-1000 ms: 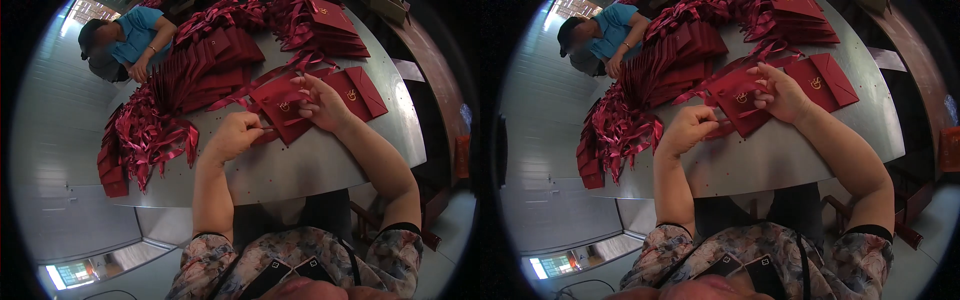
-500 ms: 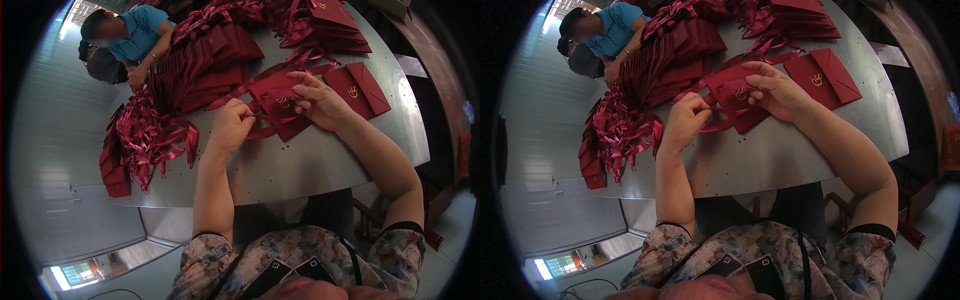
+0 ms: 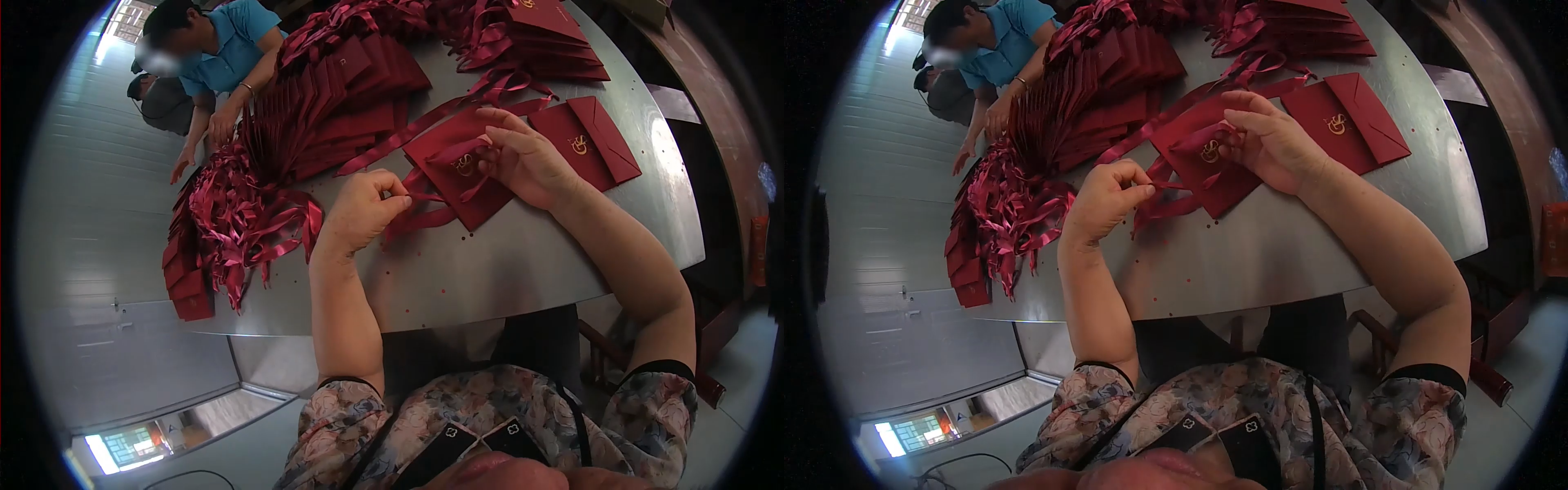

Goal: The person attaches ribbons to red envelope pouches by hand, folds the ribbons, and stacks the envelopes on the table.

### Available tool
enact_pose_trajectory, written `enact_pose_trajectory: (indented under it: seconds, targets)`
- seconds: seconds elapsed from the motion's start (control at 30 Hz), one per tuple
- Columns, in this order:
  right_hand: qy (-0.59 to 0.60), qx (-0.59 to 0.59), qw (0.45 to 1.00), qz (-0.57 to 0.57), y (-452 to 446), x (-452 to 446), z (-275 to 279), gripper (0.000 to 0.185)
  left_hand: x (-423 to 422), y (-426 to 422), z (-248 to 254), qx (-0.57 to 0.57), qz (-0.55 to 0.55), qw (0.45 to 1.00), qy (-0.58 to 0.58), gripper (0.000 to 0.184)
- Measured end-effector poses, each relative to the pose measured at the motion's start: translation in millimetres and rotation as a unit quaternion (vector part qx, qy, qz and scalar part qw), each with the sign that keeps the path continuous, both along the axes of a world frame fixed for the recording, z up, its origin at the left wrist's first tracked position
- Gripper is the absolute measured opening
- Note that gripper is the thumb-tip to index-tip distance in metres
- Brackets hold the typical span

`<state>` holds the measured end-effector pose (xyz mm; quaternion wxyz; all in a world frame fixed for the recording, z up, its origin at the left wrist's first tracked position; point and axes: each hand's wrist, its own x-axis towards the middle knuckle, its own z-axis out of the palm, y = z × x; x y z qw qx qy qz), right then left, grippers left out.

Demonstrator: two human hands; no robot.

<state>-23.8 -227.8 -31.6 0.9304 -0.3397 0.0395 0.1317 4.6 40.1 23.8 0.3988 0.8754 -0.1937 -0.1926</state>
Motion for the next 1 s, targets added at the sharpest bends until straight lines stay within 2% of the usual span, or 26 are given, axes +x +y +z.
enact_pose_trajectory:
  seconds: [0.27,0.33,0.57,0.67,0.73,0.87,1.0]
  targets:
    - [0.001,0.0,1.0,-0.003,0,1,-1,0.035,-4,1,12,0.005,0.009,0.999,0.034,0.009]
    - [0.007,-0.011,1.0,0.001,0,1,-1,0.034,-6,3,15,-0.036,0.002,0.998,0.053,0.009]
    - [0.0,0.003,1.0,0.027,-4,3,-4,0.032,1,16,10,-0.021,-0.03,0.999,0.022,0.008]
    - [-0.018,-0.048,0.998,0.028,0,1,0,0.032,8,31,14,-0.006,0.018,0.997,0.072,0.006]
    - [-0.03,-0.059,0.998,0.008,2,1,1,0.03,14,45,12,-0.014,0.101,0.99,0.102,0.004]
    - [-0.035,-0.046,0.998,0.001,3,1,2,0.03,18,53,0,-0.001,0.124,0.986,0.112,0.004]
    - [-0.061,-0.04,0.997,0.024,3,1,-3,0.024,20,57,-7,-0.075,0.118,0.986,0.091,0.004]
